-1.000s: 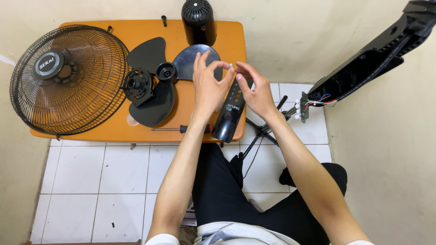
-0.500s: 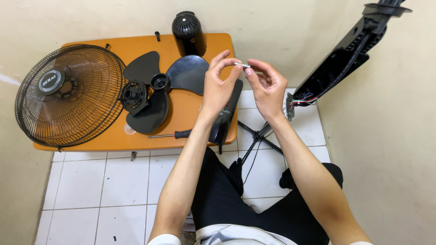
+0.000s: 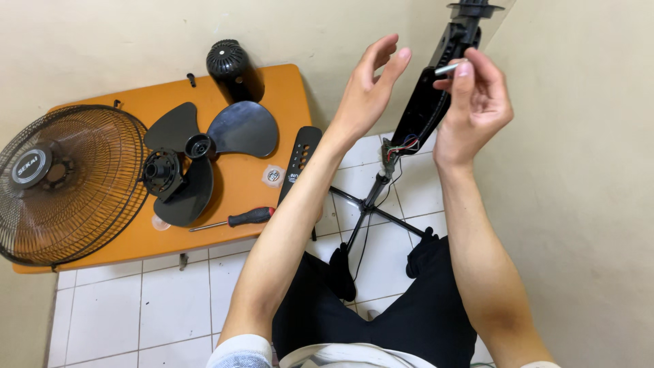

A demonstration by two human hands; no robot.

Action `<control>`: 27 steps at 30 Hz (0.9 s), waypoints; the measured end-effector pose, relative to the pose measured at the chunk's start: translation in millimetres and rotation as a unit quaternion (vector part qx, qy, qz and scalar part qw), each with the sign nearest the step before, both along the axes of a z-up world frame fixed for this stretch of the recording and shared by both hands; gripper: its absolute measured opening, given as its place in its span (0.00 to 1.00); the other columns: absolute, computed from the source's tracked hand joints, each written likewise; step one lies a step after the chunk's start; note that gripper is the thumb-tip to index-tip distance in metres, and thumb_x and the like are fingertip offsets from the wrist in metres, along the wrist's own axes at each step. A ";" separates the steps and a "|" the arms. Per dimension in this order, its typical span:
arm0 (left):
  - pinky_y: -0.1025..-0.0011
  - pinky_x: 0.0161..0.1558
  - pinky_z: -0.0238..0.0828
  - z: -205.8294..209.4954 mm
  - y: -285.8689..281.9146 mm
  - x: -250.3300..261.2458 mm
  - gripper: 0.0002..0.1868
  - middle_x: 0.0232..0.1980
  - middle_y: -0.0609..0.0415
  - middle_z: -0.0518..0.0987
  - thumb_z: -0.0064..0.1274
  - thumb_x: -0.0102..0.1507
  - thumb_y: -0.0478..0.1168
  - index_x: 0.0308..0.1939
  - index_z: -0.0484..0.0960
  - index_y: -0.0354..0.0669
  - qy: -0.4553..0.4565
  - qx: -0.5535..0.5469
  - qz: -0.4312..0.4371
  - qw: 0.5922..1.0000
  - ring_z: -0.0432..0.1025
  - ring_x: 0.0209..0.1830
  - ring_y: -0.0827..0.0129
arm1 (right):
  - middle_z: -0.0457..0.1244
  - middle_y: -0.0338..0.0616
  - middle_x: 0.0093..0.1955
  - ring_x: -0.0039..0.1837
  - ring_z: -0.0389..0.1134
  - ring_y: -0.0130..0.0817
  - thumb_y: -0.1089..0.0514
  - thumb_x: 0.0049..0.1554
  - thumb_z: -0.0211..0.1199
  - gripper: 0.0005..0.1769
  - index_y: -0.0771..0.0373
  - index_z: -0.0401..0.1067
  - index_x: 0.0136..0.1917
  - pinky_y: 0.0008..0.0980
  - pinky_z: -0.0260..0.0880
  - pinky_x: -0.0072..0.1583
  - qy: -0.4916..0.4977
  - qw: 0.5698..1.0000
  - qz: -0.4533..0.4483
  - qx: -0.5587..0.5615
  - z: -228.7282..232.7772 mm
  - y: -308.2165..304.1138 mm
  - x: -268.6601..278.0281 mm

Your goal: The person assembles a standing electric fan by attaching the motor housing to the stand, then securing the motor with a nut. The person handles the fan stand, motor housing, and a nut while working on a tiled floor.

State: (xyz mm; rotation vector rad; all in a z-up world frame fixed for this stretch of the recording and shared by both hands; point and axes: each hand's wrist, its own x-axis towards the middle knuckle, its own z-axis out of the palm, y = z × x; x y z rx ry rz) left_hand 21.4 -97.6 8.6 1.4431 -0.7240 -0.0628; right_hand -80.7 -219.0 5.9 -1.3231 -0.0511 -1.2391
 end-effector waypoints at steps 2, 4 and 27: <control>0.62 0.71 0.61 8.0 -33.6 11.1 0.45 0.72 0.37 0.71 0.46 0.67 0.68 0.72 0.67 0.33 0.017 0.008 -0.008 1.000 0.65 0.74 0.55 | 0.69 0.48 0.51 0.53 0.72 0.32 0.58 0.69 0.64 0.18 0.76 0.71 0.64 0.35 0.78 0.58 -0.014 0.999 -0.028 0.013 3.3 -22.8 -0.9; 0.65 0.69 0.62 13.1 -57.7 16.4 0.48 0.68 0.38 0.75 0.45 0.64 0.71 0.70 0.70 0.30 0.029 0.013 -0.023 0.999 0.69 0.70 0.57 | 0.69 0.48 0.52 0.54 0.72 0.32 0.58 0.69 0.65 0.19 0.76 0.71 0.65 0.34 0.77 0.61 -0.015 0.998 -0.050 0.032 2.0 -39.0 -0.7; 0.74 0.32 0.66 22.2 -108.7 25.8 0.18 0.34 0.62 0.69 0.54 0.68 0.53 0.47 0.78 0.41 0.087 -0.095 -0.147 0.981 0.64 0.31 0.79 | 0.70 0.53 0.52 0.54 0.75 0.38 0.57 0.64 0.67 0.20 0.77 0.70 0.60 0.41 0.81 0.61 0.019 0.993 0.029 0.117 -29.0 -75.0 28.3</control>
